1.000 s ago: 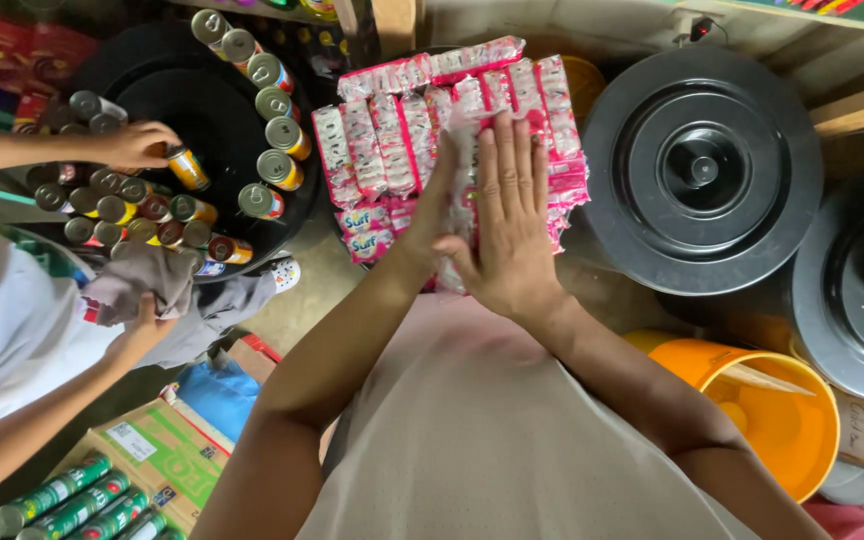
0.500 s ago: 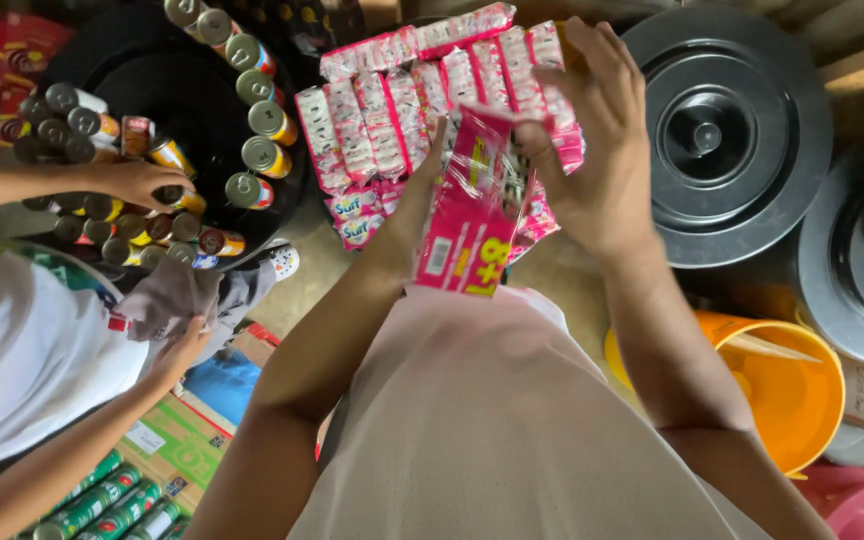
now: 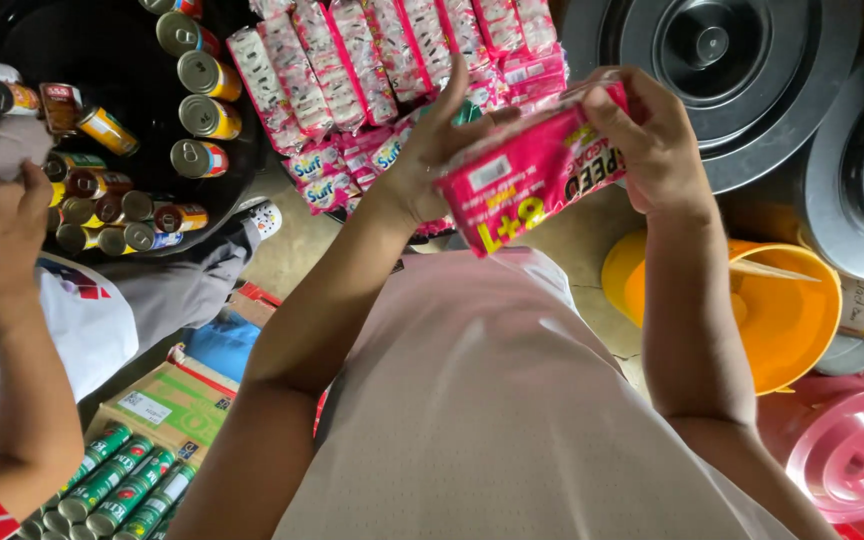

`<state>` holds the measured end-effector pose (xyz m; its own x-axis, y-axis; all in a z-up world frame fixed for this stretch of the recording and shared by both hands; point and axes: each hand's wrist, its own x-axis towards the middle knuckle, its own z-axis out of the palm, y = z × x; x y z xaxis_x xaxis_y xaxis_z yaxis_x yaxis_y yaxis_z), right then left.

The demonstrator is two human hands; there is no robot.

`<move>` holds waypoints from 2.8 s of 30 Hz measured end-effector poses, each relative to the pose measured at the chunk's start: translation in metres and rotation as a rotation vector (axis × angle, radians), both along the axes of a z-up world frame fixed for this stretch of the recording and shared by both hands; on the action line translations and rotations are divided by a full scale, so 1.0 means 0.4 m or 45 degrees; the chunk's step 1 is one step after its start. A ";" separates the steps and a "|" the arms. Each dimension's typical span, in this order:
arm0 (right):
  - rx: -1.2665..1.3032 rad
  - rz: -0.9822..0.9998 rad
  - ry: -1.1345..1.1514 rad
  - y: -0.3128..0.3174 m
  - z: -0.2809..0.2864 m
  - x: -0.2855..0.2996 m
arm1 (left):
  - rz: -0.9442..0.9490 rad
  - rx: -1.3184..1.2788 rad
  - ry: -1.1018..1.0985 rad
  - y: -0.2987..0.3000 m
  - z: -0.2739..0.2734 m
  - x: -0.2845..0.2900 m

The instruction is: Wiping detergent packs with a cloth and placing them onto a shelf in a grocery store.

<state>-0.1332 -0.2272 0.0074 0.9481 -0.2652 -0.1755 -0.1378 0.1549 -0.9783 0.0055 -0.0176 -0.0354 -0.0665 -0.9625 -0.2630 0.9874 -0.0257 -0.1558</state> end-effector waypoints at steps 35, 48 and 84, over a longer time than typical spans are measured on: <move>0.920 -0.038 -0.164 0.045 -0.099 -0.099 | 0.705 0.109 -1.261 -0.048 -0.157 -0.117; 0.301 0.176 -0.309 0.132 -0.053 -0.051 | 0.958 0.278 -0.690 0.008 -0.074 -0.065; -1.731 -0.819 -1.486 0.168 0.809 0.429 | 1.620 -0.471 -2.643 -0.005 0.933 0.334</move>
<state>0.0383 -0.1599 0.3309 0.1382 0.0361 0.9897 0.3447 -0.9386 -0.0139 0.1390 -0.0195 0.3378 0.3202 -0.3248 0.8899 -0.6224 0.6361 0.4561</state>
